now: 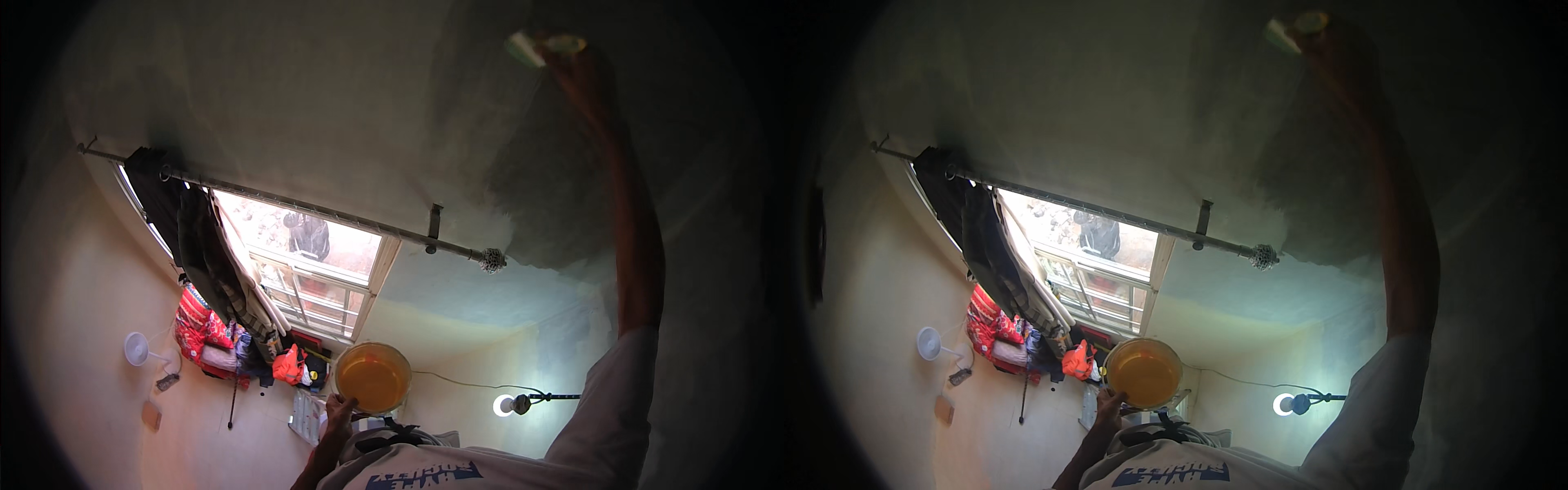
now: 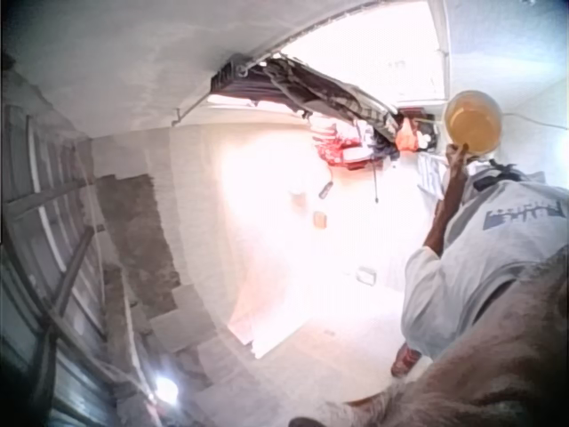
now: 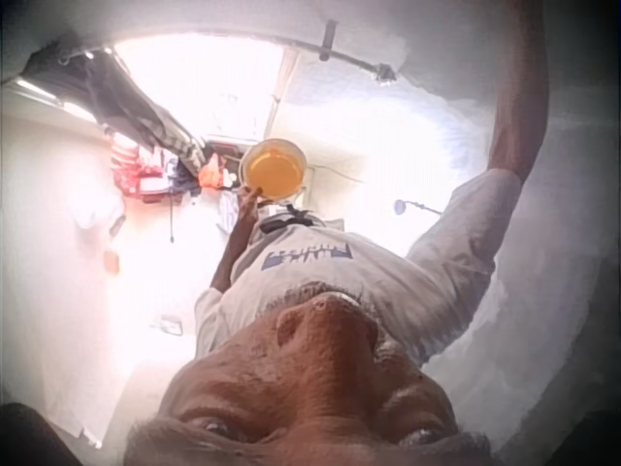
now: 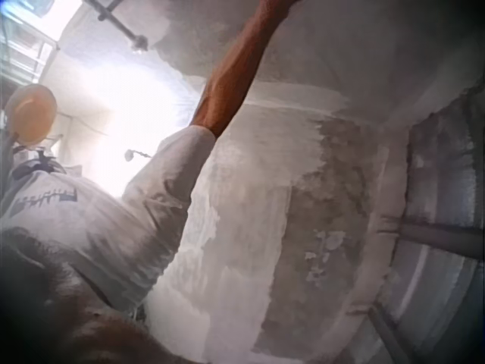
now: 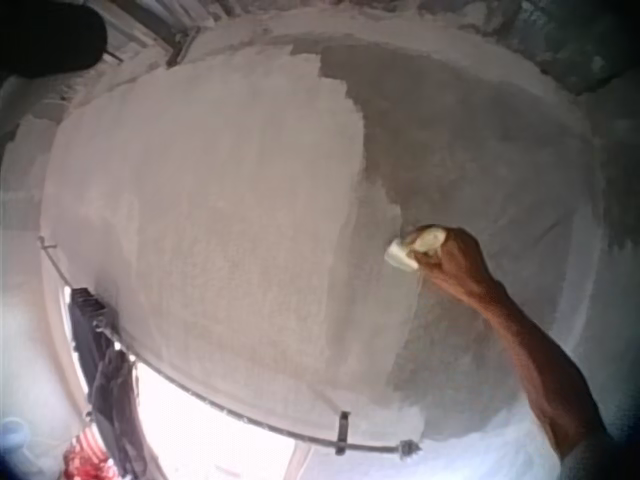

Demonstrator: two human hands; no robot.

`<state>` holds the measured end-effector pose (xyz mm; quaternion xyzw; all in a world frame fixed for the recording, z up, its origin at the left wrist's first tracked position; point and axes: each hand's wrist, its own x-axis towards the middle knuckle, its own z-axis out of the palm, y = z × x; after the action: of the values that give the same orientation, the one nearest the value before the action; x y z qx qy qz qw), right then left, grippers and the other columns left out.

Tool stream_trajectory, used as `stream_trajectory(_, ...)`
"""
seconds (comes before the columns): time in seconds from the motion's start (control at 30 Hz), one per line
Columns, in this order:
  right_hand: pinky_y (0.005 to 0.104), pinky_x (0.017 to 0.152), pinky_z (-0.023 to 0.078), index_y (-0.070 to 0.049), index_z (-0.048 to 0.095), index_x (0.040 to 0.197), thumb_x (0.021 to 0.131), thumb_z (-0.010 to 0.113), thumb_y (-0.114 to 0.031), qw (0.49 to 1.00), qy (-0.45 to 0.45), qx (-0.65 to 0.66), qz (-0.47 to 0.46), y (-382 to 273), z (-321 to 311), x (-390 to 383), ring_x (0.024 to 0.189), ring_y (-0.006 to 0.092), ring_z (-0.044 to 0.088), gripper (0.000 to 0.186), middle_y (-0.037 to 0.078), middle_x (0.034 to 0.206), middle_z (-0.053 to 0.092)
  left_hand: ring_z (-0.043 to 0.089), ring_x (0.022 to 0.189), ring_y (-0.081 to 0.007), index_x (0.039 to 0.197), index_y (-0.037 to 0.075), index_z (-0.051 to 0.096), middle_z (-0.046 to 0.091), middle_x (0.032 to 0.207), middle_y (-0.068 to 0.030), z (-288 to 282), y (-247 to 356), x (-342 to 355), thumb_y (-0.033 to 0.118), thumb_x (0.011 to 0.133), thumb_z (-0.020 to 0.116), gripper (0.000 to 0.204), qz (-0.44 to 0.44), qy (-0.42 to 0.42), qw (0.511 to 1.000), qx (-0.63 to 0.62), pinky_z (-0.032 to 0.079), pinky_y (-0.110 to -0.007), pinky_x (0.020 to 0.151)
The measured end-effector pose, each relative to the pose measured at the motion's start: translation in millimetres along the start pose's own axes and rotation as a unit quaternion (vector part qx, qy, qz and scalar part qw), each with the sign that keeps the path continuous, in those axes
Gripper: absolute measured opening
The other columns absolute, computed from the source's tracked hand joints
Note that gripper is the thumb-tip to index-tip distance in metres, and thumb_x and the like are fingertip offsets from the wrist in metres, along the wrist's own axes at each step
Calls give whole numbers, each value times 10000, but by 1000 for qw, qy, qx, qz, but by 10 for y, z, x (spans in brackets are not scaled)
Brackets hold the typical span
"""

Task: The person paints a ceiling using a brush and a paint container. They repeatedly dip the brush into the container and apply paint to the ceiling surface in a consistent manner.

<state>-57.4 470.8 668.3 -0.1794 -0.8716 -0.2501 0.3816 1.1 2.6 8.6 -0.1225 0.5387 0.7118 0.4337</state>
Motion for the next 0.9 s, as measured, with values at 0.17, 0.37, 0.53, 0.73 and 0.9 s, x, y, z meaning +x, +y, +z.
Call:
stream_trajectory(0.17, 349, 804, 538, -83, 695, 1128, 896, 710, -177, 965, 205, 112, -122, -5, -282, 402, 920, 243, 699, 250, 85, 1052, 728, 696, 826, -265, 1061, 20, 534, 623, 941, -123, -83, -130, 66, 38, 828, 685, 278, 29, 4, 1000, -5, 646, -525, 695)
stream_trajectory(0.37, 392, 973, 513, -196, 646, 1298, 889, 693, -130, 964, 174, -51, -195, -91, 109, -230, 1164, 273, 622, 417, 40, 1306, 644, 712, 808, -267, 1113, 21, 555, 658, 983, -119, -125, -175, 142, 37, 832, 675, 306, 15, -12, 1000, 9, 648, -519, 685)
stream_trajectory(0.53, 356, 801, 560, -228, 659, 1238, 714, 712, -37, 974, 100, 11, -204, -551, 566, -1134, 977, 221, 647, 560, -12, 1224, 648, 721, 816, -276, 1162, 19, 544, 670, 1007, -129, 89, 166, -127, 25, 826, 673, 360, 14, -15, 1000, -2, 649, -526, 696)
stream_trajectory(0.73, 368, 733, 552, -170, 633, 1187, 708, 726, -23, 978, 33, 69, -196, -921, 1075, -2103, 912, 228, 632, 510, 12, 1172, 639, 713, 898, -284, 1193, 20, 530, 660, 1054, -130, -56, -31, 14, 33, 826, 682, 398, 0, -24, 1000, 6, 649, -534, 718)
stream_trajectory(0.9, 357, 718, 574, -198, 640, 1190, 733, 743, -18, 974, -102, 135, -149, -962, 1169, -2504, 883, 213, 642, 502, -22, 1156, 658, 641, 824, -256, 986, 29, 446, 512, 912, -92, -56, -24, -11, 69, 788, 770, 382, -7, -32, 999, 9, 639, -508, 683)
